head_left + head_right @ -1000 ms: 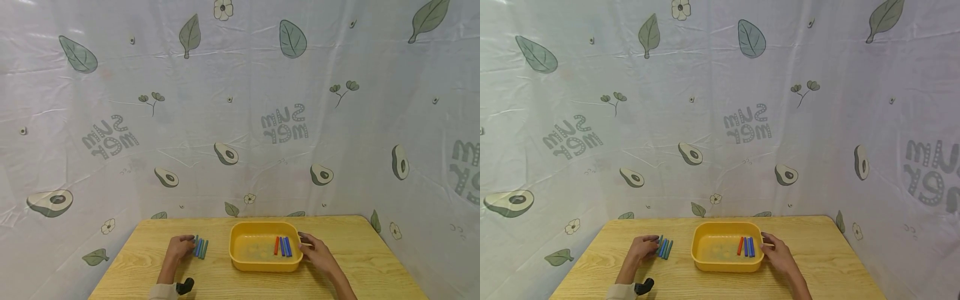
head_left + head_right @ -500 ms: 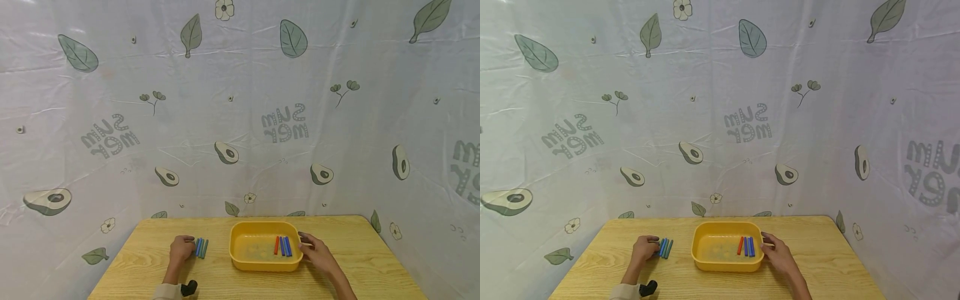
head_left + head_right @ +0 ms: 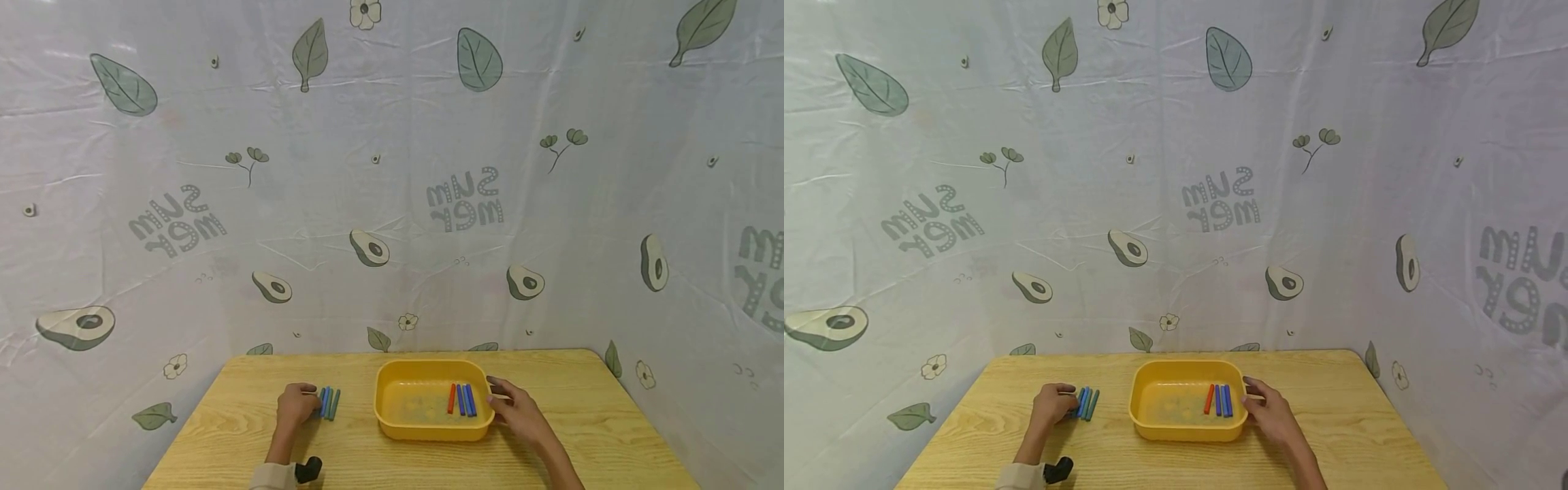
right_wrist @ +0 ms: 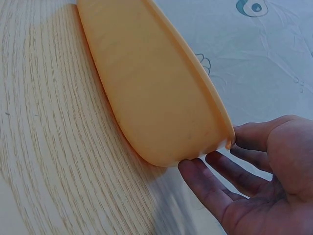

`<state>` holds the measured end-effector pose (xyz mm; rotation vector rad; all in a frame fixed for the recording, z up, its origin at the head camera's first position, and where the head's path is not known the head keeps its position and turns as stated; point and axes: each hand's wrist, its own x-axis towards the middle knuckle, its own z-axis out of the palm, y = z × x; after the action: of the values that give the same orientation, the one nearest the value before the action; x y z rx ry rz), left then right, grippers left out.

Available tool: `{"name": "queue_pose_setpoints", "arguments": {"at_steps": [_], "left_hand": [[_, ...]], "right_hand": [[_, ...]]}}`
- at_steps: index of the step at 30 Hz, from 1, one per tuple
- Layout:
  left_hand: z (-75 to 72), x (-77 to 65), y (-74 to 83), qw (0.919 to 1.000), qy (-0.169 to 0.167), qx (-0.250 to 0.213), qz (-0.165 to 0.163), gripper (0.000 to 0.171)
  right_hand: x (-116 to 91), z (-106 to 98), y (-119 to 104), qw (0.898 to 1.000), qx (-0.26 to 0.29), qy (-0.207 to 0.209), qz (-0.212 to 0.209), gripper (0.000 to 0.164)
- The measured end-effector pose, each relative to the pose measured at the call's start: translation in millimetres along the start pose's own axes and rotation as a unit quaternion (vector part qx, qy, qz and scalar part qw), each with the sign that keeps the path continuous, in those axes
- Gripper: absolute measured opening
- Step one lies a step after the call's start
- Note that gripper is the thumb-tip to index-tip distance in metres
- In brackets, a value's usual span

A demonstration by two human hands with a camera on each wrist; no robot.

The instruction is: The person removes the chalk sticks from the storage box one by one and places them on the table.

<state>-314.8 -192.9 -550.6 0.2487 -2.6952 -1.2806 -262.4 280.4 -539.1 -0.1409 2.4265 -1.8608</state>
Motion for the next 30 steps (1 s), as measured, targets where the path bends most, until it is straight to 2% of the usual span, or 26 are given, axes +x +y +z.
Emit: {"name": "queue_pose_setpoints", "arguments": {"at_steps": [8,12,19,26,30], "left_hand": [[-2.2,-3.2,4.7,0.9998,-0.007,-0.017,-0.004,0.044],[-3.6,-5.3,12.8,0.9996,-0.005,-0.025,0.009,0.045],[-0.8,-7.7,33.9,0.9977,-0.01,-0.057,0.035,0.045],[7.9,-7.2,59.4,0.9965,-0.015,-0.045,0.068,0.044],[16.3,-7.8,75.7,0.9947,-0.022,-0.053,0.086,0.043]], "right_hand": [[0,-1,1,1.0,0.004,-0.01,-0.007,0.058],[1,0,1,1.0,0.005,0.0,0.0,0.056],[2,1,0,1.0,0.01,0.011,0.009,0.055],[2,2,0,1.0,0.013,0.011,0.011,0.055],[2,2,0,1.0,0.014,0.012,0.011,0.056]]}}
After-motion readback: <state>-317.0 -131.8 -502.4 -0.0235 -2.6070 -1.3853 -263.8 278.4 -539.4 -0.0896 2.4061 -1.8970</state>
